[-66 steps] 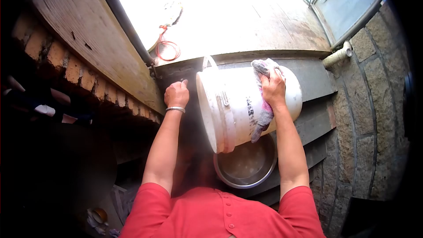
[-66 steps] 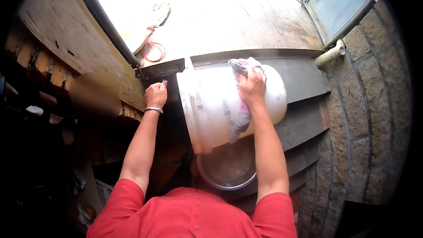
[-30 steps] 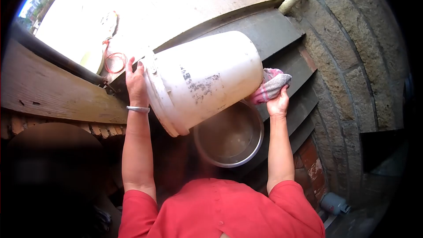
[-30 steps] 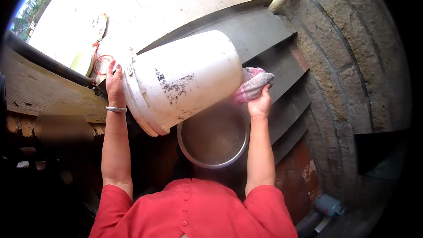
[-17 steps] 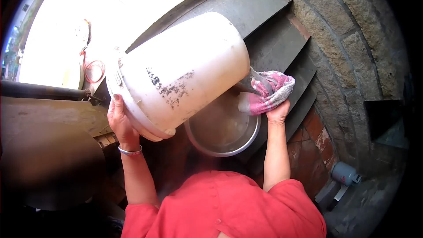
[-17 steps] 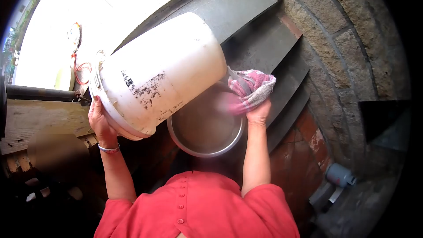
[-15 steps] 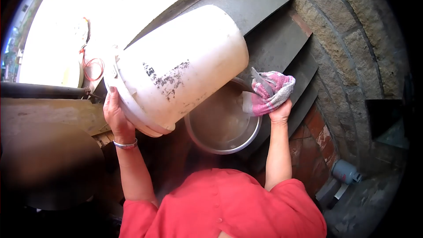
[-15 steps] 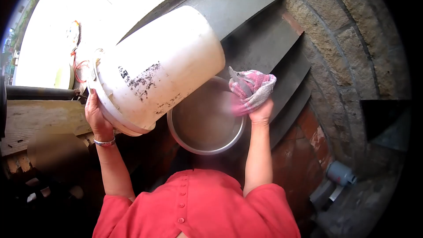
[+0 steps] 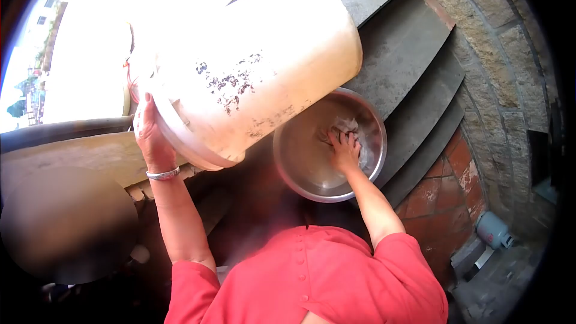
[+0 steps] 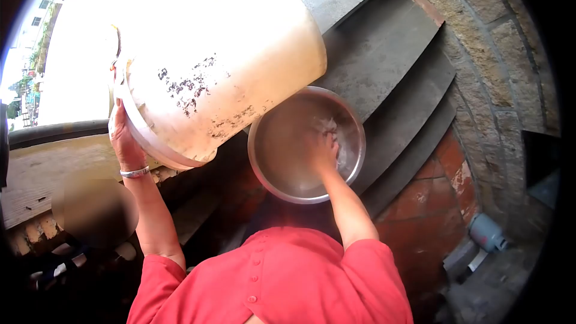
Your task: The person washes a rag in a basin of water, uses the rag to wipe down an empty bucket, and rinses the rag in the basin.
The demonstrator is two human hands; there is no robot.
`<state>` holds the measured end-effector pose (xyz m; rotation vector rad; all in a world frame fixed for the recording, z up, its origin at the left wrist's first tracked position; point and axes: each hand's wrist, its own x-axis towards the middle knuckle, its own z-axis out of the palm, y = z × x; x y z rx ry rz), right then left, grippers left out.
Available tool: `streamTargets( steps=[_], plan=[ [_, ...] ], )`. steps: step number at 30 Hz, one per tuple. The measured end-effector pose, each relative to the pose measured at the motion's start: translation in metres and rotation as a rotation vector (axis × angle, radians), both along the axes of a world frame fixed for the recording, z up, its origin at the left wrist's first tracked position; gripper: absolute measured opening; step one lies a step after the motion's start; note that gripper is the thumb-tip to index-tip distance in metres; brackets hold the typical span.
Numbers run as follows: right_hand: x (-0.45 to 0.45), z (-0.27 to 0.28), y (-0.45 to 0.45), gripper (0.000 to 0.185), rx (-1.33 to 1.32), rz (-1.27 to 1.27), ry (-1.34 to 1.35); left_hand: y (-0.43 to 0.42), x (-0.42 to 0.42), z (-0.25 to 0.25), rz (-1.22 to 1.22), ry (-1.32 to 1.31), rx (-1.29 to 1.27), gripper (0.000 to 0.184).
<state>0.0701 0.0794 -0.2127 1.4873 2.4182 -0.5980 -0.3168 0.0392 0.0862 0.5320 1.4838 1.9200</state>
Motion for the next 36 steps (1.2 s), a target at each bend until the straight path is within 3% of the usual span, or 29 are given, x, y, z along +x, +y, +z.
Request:
streamTargets(
  steps=[3, 7, 10, 13, 14, 18, 22, 25, 26, 29, 30, 32, 34, 36],
  plan=[
    [-0.008, -0.009, -0.003, 0.082, 0.19, -0.146, 0.153, 0.005, -0.002, 0.0, -0.009, 0.112, 0.003, 0.039],
    [-0.006, -0.018, 0.0, 0.081, 0.009, -0.017, -0.07, 0.003, -0.011, 0.001, -0.073, 0.091, -0.054, 0.039],
    [0.003, -0.017, 0.003, 0.071, 0.137, -0.103, 0.158, 0.011, -0.005, 0.01, 0.006, 0.076, -0.109, 0.038],
    [0.015, -0.027, -0.014, 0.055, 0.353, 0.048, 0.018, 0.025, -0.012, 0.01, 0.154, 0.058, -0.124, 0.036],
    [0.017, -0.023, -0.013, 0.051, 0.331, 0.036, 0.062, 0.032, -0.011, 0.011, 0.207, 0.067, -0.05, 0.033],
    [0.023, -0.008, -0.013, 0.038, 0.245, -0.02, 0.187, 0.049, 0.0, 0.055, 0.207, 0.138, -0.151, 0.034],
    [0.021, -0.007, -0.023, 0.034, 0.081, -0.02, 0.154, 0.063, -0.005, 0.107, 0.174, 0.543, -0.095, 0.027],
    [0.018, 0.007, -0.02, 0.034, -0.092, -0.169, 0.264, 0.083, -0.008, 0.137, 0.225, 0.841, -0.115, 0.023],
    [0.014, 0.018, -0.016, 0.043, -0.095, -0.206, 0.241, 0.089, -0.008, 0.144, 0.243, 0.961, -0.157, 0.022],
    [0.0, 0.058, -0.014, 0.058, 0.077, -0.261, 0.185, 0.107, -0.01, 0.139, 0.181, 1.417, -0.249, 0.017],
    [0.002, 0.04, -0.014, 0.071, -0.028, -0.301, 0.121, 0.118, 0.001, 0.131, 0.202, 1.532, -0.293, 0.017],
    [0.001, 0.035, -0.01, 0.072, -0.117, -0.277, 0.066, 0.139, 0.002, 0.103, 0.18, 1.722, -0.268, 0.019],
    [-0.001, 0.026, -0.009, 0.073, -0.173, -0.261, 0.006, 0.151, 0.0, 0.077, 0.038, 1.886, -0.081, 0.018],
    [-0.008, 0.036, -0.003, 0.073, -0.254, -0.318, -0.02, 0.151, 0.005, 0.063, -0.098, 1.936, -0.013, 0.017]
  ],
)
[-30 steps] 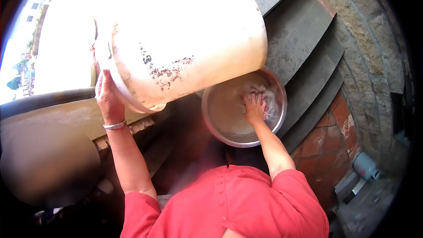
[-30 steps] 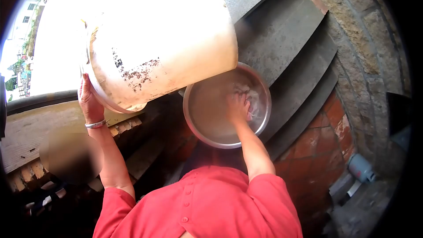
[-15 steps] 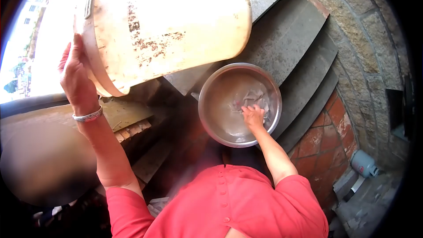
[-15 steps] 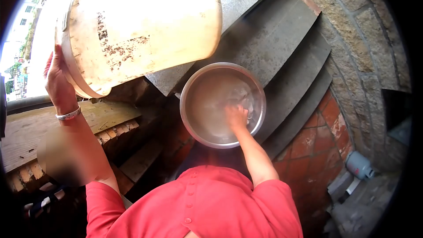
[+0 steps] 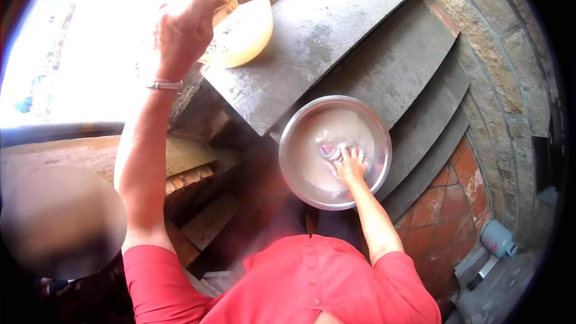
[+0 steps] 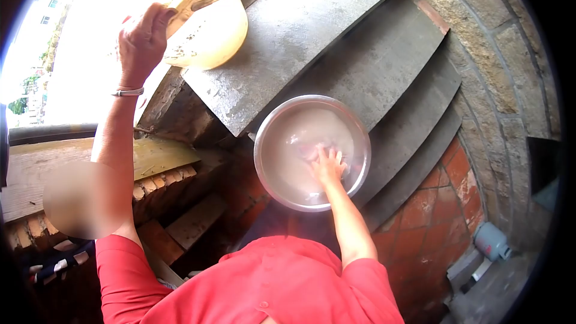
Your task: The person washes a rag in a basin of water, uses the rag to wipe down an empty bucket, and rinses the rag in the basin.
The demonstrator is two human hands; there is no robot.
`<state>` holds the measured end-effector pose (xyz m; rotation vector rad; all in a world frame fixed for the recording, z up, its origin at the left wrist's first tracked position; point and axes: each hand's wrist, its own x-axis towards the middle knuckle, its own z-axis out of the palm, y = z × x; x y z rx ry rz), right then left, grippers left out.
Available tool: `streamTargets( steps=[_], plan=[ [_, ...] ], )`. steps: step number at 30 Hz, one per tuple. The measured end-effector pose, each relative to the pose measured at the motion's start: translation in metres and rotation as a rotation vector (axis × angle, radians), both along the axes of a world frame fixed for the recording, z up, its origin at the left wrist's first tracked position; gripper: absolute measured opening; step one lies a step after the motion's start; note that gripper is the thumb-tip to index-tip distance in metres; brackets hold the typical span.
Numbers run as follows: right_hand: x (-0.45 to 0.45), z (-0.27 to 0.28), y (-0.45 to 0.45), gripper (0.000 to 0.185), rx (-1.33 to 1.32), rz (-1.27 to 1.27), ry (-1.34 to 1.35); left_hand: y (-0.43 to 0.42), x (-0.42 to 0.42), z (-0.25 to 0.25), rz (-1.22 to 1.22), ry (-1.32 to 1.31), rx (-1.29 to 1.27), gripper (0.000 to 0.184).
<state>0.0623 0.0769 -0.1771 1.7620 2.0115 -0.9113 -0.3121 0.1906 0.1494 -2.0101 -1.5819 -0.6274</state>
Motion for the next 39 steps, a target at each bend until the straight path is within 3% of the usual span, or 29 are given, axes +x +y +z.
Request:
streamTargets(
  steps=[2, 6, 9, 10, 13, 15, 17, 19, 20, 21, 22, 23, 24, 25, 26, 28, 29, 30, 31, 33, 36, 37, 39],
  plan=[
    [-0.005, 0.012, 0.011, 0.073, -0.042, -0.105, 0.029, -0.002, 0.005, -0.005, 0.017, -0.03, -0.056, 0.016],
    [-0.02, 0.003, 0.014, 0.065, 0.22, -0.094, 0.002, -0.015, 0.009, 0.001, 0.082, 0.02, -0.101, 0.01],
    [-0.015, -0.024, 0.014, 0.054, 0.057, 0.047, -0.052, -0.022, 0.023, -0.002, 0.076, 0.095, -0.059, 0.016],
    [-0.007, -0.037, 0.009, 0.039, 0.177, 0.049, 0.034, -0.03, 0.031, -0.001, 0.084, 0.119, -0.104, 0.018],
    [0.016, -0.072, 0.02, 0.031, -0.013, -0.092, 0.249, -0.047, 0.039, -0.011, 0.11, 0.151, -0.186, 0.022],
    [0.02, -0.053, 0.018, 0.033, 0.125, -0.178, 0.249, -0.054, 0.041, -0.015, 0.159, 0.112, -0.2, 0.023],
    [0.013, -0.032, 0.014, 0.035, 0.287, -0.137, 0.173, -0.061, 0.046, -0.019, 0.167, 0.115, 0.015, 0.025],
    [0.004, -0.024, 0.011, 0.036, 0.374, -0.091, 0.089, -0.081, 0.057, -0.023, 0.067, -0.132, 0.12, 0.024],
    [0.004, -0.031, 0.008, 0.036, 0.295, -0.041, 0.08, -0.096, 0.068, -0.034, 0.037, -0.366, 0.078, 0.024],
    [0.006, -0.041, 0.005, 0.035, 0.22, 0.006, 0.07, -0.111, 0.083, -0.052, 0.02, -0.656, -0.019, 0.023],
    [0.009, -0.061, -0.001, 0.031, 0.416, -0.016, 0.16, -0.125, 0.101, -0.08, 0.036, -0.984, -0.174, 0.023],
    [0.008, -0.059, 0.002, 0.027, 0.283, -0.14, 0.276, -0.139, 0.122, -0.114, 0.089, -1.332, -0.334, 0.022],
    [0.003, -0.047, 0.008, 0.023, 0.145, -0.263, 0.388, -0.15, 0.146, -0.155, 0.184, -1.632, -0.52, 0.022],
    [0.0, -0.03, 0.013, 0.021, 0.008, -0.388, 0.494, -0.162, 0.167, -0.194, 0.347, -1.715, -0.816, 0.033],
    [-0.012, 0.0, 0.007, 0.016, 0.102, -0.455, 0.622, -0.18, 0.19, -0.245, 0.451, -1.76, -0.941, 0.044],
    [-0.023, 0.039, -0.01, 0.015, 0.056, -0.509, 0.886, -0.176, 0.229, -0.26, 0.804, -2.063, -1.26, 0.068],
    [-0.029, 0.058, -0.018, 0.015, 0.024, -0.534, 1.017, -0.173, 0.243, -0.277, 0.934, -2.245, -1.185, 0.061],
    [-0.035, 0.081, -0.028, 0.016, -0.171, -0.662, 1.139, -0.181, 0.253, -0.337, 0.406, -2.694, -0.815, 0.052],
    [-0.032, 0.089, -0.035, 0.017, -0.045, -0.473, 1.043, -0.189, 0.248, -0.35, 0.293, -2.812, -0.836, 0.044],
    [-0.03, 0.095, -0.044, 0.019, 0.157, -0.249, 0.926, -0.183, 0.247, -0.348, 0.562, -2.909, -0.801, 0.037],
    [-0.032, 0.06, -0.04, 0.021, 0.3, -0.219, 0.882, -0.192, 0.264, -0.406, -0.227, -3.054, -0.309, 0.03],
    [-0.028, 0.032, -0.031, 0.025, 0.315, -0.231, 0.836, -0.178, 0.268, -0.355, 0.146, -2.97, -0.391, 0.027],
    [-0.014, -0.006, -0.005, 0.016, 0.338, -0.252, 0.716, -0.163, 0.273, -0.327, 0.674, -2.77, -0.672, 0.028]
  ],
)
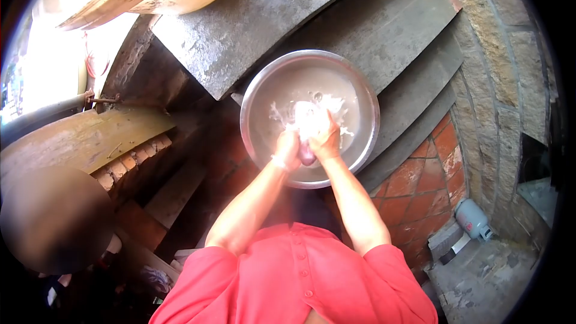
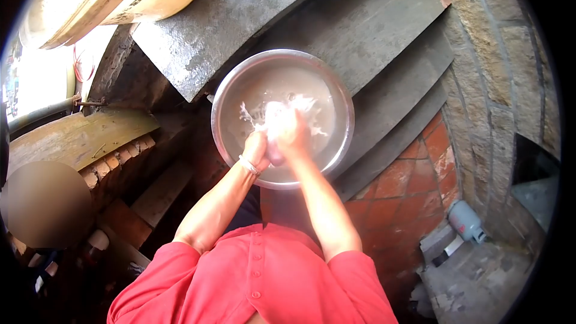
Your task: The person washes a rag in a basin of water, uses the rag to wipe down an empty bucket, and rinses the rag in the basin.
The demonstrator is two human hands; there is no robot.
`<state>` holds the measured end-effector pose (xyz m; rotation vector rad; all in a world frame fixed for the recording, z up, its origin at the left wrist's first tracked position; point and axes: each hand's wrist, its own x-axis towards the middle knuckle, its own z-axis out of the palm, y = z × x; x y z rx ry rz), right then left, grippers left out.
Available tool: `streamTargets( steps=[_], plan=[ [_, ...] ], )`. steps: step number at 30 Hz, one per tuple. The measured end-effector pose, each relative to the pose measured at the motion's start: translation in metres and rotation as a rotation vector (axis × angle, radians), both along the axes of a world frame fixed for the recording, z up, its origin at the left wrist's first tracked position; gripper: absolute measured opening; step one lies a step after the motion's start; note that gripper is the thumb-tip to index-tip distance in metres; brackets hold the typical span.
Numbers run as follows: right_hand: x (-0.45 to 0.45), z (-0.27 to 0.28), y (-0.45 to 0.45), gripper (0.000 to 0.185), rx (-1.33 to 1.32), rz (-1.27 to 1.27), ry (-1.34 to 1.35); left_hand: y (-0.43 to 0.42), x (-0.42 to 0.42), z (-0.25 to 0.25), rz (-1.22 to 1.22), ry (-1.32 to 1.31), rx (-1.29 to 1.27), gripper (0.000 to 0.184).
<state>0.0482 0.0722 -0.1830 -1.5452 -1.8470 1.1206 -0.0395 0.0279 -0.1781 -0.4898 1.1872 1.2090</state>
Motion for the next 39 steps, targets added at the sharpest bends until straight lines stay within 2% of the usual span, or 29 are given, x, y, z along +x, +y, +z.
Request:
streamTargets(
  steps=[1, 3, 5, 7, 8, 10, 12, 13, 14, 16, 17, 18, 20, 23, 25, 26, 27, 28, 29, 30, 32, 33, 34, 35, 36, 37, 39],
  plan=[
    [0.008, -0.02, 0.013, 0.014, 0.006, -0.005, -0.068, 0.005, -0.007, 0.01, -0.122, 0.071, -0.072, 0.029],
    [0.02, -0.048, 0.026, 0.015, 0.075, 0.027, -0.266, 0.005, -0.008, 0.004, -0.097, 0.108, 0.069, 0.029],
    [0.02, -0.046, 0.033, 0.02, 0.137, -0.024, -0.443, 0.005, -0.014, 0.004, -0.141, 0.152, 0.14, 0.031],
    [0.01, -0.05, 0.027, 0.02, -0.305, -0.308, 0.007, 0.01, -0.015, 0.009, -0.187, 0.231, -0.057, 0.035],
    [0.002, -0.046, 0.022, 0.021, -0.524, -0.445, 0.237, 0.011, -0.018, 0.004, -0.173, 0.16, -0.03, 0.037],
    [-0.007, -0.011, -0.001, 0.018, -0.331, -0.178, 0.345, 0.013, -0.025, -0.007, -0.149, 0.018, 0.018, 0.04],
    [-0.017, 0.039, -0.021, 0.016, -0.257, -0.044, 0.425, 0.0, -0.032, -0.078, 0.036, -0.307, 0.279, 0.039],
    [-0.02, 0.061, -0.028, 0.015, -0.241, -0.007, 0.435, 0.003, -0.033, -0.06, 0.003, -0.253, 0.277, 0.032],
    [-0.019, 0.052, -0.026, 0.017, -0.151, 0.016, 0.369, 0.006, -0.034, -0.043, -0.03, -0.198, 0.273, 0.026],
    [-0.018, 0.035, -0.022, 0.02, 0.031, 0.046, 0.227, 0.004, -0.018, -0.055, 0.201, -0.245, 0.36, 0.024],
    [-0.019, 0.025, -0.01, 0.021, 0.035, -0.003, 0.149, -0.006, -0.009, -0.057, 0.082, -0.067, 0.318, 0.026],
    [-0.016, 0.017, 0.005, 0.021, 0.024, -0.03, 0.094, 0.017, -0.001, -0.006, 0.077, -0.045, 0.022, 0.027],
    [0.002, -0.026, 0.021, 0.017, 0.051, 0.025, -0.023, 0.011, -0.007, -0.012, -0.116, 0.078, -0.069, 0.027],
    [0.023, -0.067, 0.037, 0.018, 0.025, 0.069, -0.227, 0.016, -0.011, 0.003, -0.177, 0.126, 0.021, 0.029],
    [0.031, -0.077, 0.04, 0.024, -0.085, 0.074, -0.4, 0.008, -0.015, -0.005, -0.197, 0.261, 0.103, 0.036],
    [0.031, -0.075, 0.039, 0.025, -0.019, 0.049, -0.393, 0.003, -0.018, -0.013, -0.208, 0.332, 0.145, 0.04],
    [0.031, -0.073, 0.037, 0.025, 0.048, 0.023, -0.386, -0.005, -0.019, -0.029, -0.228, 0.433, 0.051, 0.055],
    [0.03, -0.07, 0.036, 0.026, 0.116, -0.002, -0.379, -0.009, -0.018, -0.043, -0.258, 0.456, 0.019, 0.058],
    [0.02, -0.065, 0.035, 0.021, 0.303, -0.115, -0.27, -0.01, -0.016, -0.05, -0.282, 0.478, -0.011, 0.06],
    [0.011, -0.062, 0.03, 0.018, 0.128, -0.139, -0.064, -0.011, -0.014, -0.058, -0.308, 0.498, -0.041, 0.063],
    [-0.001, -0.054, 0.011, 0.015, -0.23, -0.183, 0.338, -0.002, -0.011, -0.045, -0.176, 0.283, 0.008, 0.053],
    [-0.007, -0.024, 0.003, 0.014, -0.362, -0.144, 0.367, 0.009, -0.015, -0.023, -0.082, 0.102, 0.083, 0.051],
    [-0.013, 0.01, -0.004, 0.014, -0.32, -0.082, 0.361, 0.016, -0.02, -0.011, 0.013, -0.077, 0.159, 0.049],
    [-0.02, 0.044, -0.011, 0.013, -0.275, -0.021, 0.356, 0.0, -0.031, -0.056, -0.034, -0.249, 0.288, 0.043],
    [-0.023, 0.06, -0.019, 0.013, -0.056, 0.057, 0.311, 0.002, -0.03, -0.044, 0.042, -0.212, 0.306, 0.039],
    [-0.025, 0.065, -0.025, 0.018, -0.082, 0.103, 0.342, 0.002, -0.026, -0.045, 0.086, -0.2, 0.298, 0.038],
    [-0.025, 0.046, -0.019, 0.023, 0.073, 0.071, 0.255, 0.003, -0.016, -0.046, 0.125, -0.155, 0.234, 0.034]
  ],
)
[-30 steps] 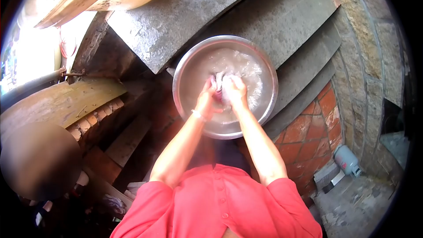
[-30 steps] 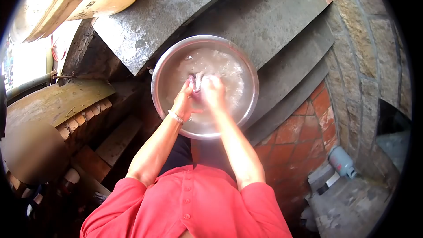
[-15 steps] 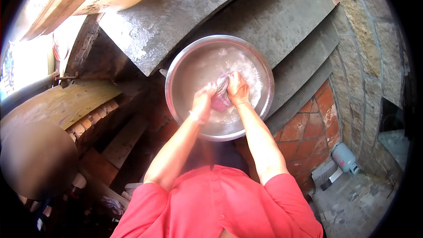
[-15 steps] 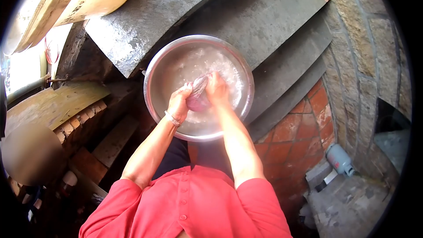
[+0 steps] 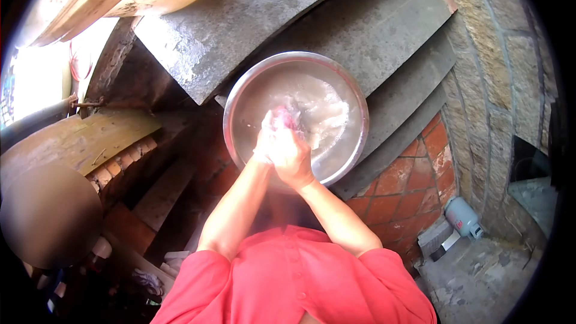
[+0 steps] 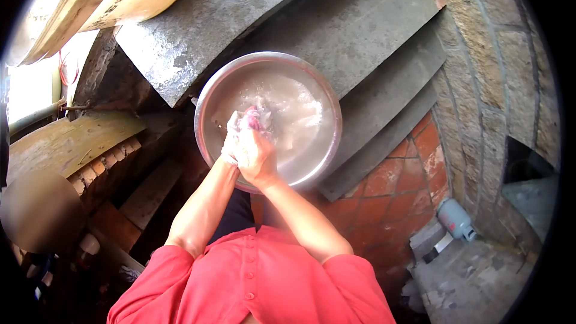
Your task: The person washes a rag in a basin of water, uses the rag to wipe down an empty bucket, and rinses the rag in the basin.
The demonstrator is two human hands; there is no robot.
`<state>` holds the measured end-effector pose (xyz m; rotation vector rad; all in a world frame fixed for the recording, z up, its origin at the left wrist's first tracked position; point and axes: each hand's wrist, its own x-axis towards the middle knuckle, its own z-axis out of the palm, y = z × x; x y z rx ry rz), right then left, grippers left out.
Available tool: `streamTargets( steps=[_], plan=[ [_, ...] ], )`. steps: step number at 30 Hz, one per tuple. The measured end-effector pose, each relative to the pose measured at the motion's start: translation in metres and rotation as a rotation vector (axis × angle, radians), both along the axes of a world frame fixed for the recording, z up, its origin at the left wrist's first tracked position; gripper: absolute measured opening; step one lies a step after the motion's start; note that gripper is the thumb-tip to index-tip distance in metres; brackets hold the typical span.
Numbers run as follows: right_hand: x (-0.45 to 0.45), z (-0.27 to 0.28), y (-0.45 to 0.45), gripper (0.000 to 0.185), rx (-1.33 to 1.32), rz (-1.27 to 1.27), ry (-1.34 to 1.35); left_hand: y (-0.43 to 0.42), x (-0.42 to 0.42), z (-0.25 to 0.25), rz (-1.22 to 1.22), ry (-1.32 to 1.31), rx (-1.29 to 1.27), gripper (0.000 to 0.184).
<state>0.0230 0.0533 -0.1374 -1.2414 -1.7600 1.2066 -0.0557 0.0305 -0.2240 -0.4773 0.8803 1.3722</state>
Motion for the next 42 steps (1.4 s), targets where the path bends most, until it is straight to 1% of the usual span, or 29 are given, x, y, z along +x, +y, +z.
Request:
streamTargets(
  steps=[1, 2, 3, 5, 6, 7, 8, 10, 11, 13, 14, 15, 16, 18, 20, 21, 22, 23, 25, 28, 29, 31, 33, 34, 35, 36, 39, 40, 42],
  plan=[
    [-0.001, -0.016, 0.006, 0.026, 0.076, -0.026, -0.038, -0.001, 0.004, 0.01, -0.003, 0.032, -0.059, 0.033],
    [0.002, -0.032, 0.019, 0.028, 0.008, -0.056, -0.1, -0.001, 0.007, 0.022, -0.006, 0.065, -0.119, 0.031],
    [0.012, -0.058, 0.031, 0.028, 0.011, -0.044, -0.166, 0.003, 0.007, 0.049, -0.087, 0.072, -0.149, 0.028],
    [0.031, -0.095, 0.053, 0.025, 0.052, -0.01, -0.327, -0.002, 0.006, 0.047, -0.226, 0.223, -0.262, 0.029],
    [0.039, -0.108, 0.062, 0.023, 0.092, 0.012, -0.421, -0.002, 0.004, 0.051, -0.236, 0.245, -0.223, 0.03],
    [0.044, -0.108, 0.066, 0.02, 0.09, 0.004, -0.544, 0.0, 0.002, 0.06, -0.242, 0.266, -0.184, 0.031],
    [0.046, -0.107, 0.067, 0.02, 0.061, -0.043, -0.577, 0.0, 0.0, 0.065, -0.246, 0.285, -0.146, 0.032],
    [0.035, -0.097, 0.062, 0.022, -0.342, -0.35, -0.274, 0.0, -0.004, 0.065, -0.19, 0.32, -0.21, 0.033],
    [0.032, -0.096, 0.054, 0.022, -0.396, -0.269, -0.204, -0.001, -0.006, 0.065, -0.16, 0.338, -0.243, 0.033],
    [0.026, -0.094, 0.039, 0.022, -0.517, -0.111, -0.068, 0.001, -0.006, 0.054, -0.119, 0.231, -0.209, 0.033],
    [0.015, -0.052, 0.022, 0.019, -0.518, -0.145, 0.203, 0.001, -0.007, 0.038, -0.077, 0.155, -0.121, 0.032],
    [0.01, -0.019, 0.012, 0.017, -0.527, -0.089, 0.187, -0.003, -0.007, 0.017, -0.036, 0.078, -0.035, 0.031],
    [0.006, 0.014, 0.002, 0.015, -0.534, -0.032, 0.171, -0.006, -0.01, 0.006, -0.001, -0.065, 0.058, 0.029],
    [0.006, 0.021, -0.007, 0.013, -0.314, 0.029, 0.041, -0.011, -0.014, -0.014, 0.034, -0.361, 0.212, 0.027],
    [0.007, -0.008, -0.004, 0.012, -0.047, 0.018, -0.066, -0.01, -0.002, -0.01, 0.071, -0.246, 0.168, 0.029],
    [0.006, -0.024, 0.008, 0.014, -0.087, -0.085, -0.14, 0.008, 0.005, 0.047, -0.029, 0.176, -0.251, 0.033],
    [0.011, -0.04, 0.026, 0.011, -0.111, -0.097, -0.166, 0.011, 0.005, 0.063, -0.089, 0.17, -0.284, 0.03],
    [0.019, -0.061, 0.038, 0.011, -0.04, -0.071, -0.246, 0.006, 0.005, 0.065, -0.182, 0.246, -0.273, 0.035],
    [0.036, -0.097, 0.054, 0.011, 0.048, -0.032, -0.429, 0.001, 0.005, 0.056, -0.265, 0.34, -0.171, 0.036],
    [0.054, -0.108, 0.064, 0.016, -0.022, -0.138, -0.497, -0.003, -0.005, 0.056, -0.185, 0.487, -0.153, 0.041],
    [0.059, -0.106, 0.067, 0.021, -0.121, -0.161, -0.554, -0.008, -0.008, 0.047, -0.255, 0.704, -0.262, 0.046],
    [0.056, -0.094, 0.063, 0.028, 0.075, -0.101, -0.635, -0.019, -0.013, 0.05, -0.635, 1.431, -0.287, 0.052],
    [0.052, -0.088, 0.052, 0.035, 0.222, 0.013, -0.697, -0.021, -0.005, 0.05, -0.733, 1.821, -0.142, 0.06],
    [0.046, -0.087, 0.044, 0.039, 0.274, 0.093, -0.719, -0.015, -0.001, 0.057, -0.916, 1.895, -0.169, 0.063],
    [0.041, -0.088, 0.039, 0.042, 0.325, 0.172, -0.741, -0.012, 0.002, 0.056, -1.034, 1.865, -0.165, 0.063],
    [0.041, -0.099, 0.034, 0.044, 0.303, 0.227, -0.745, -0.008, 0.004, 0.049, -1.158, 1.839, -0.188, 0.059],
    [0.051, -0.132, 0.027, 0.047, 0.276, 0.361, -0.993, -0.003, 0.007, 0.012, -1.447, 1.818, -0.206, 0.051],
    [0.054, -0.137, 0.028, 0.047, 0.217, 0.378, -0.974, -0.001, 0.007, 0.002, -1.532, 1.82, -0.201, 0.05],
    [0.053, -0.139, 0.034, 0.043, 0.073, 0.548, -1.015, 0.017, 0.004, -0.006, -1.868, 1.574, -0.186, 0.046]
  ],
)
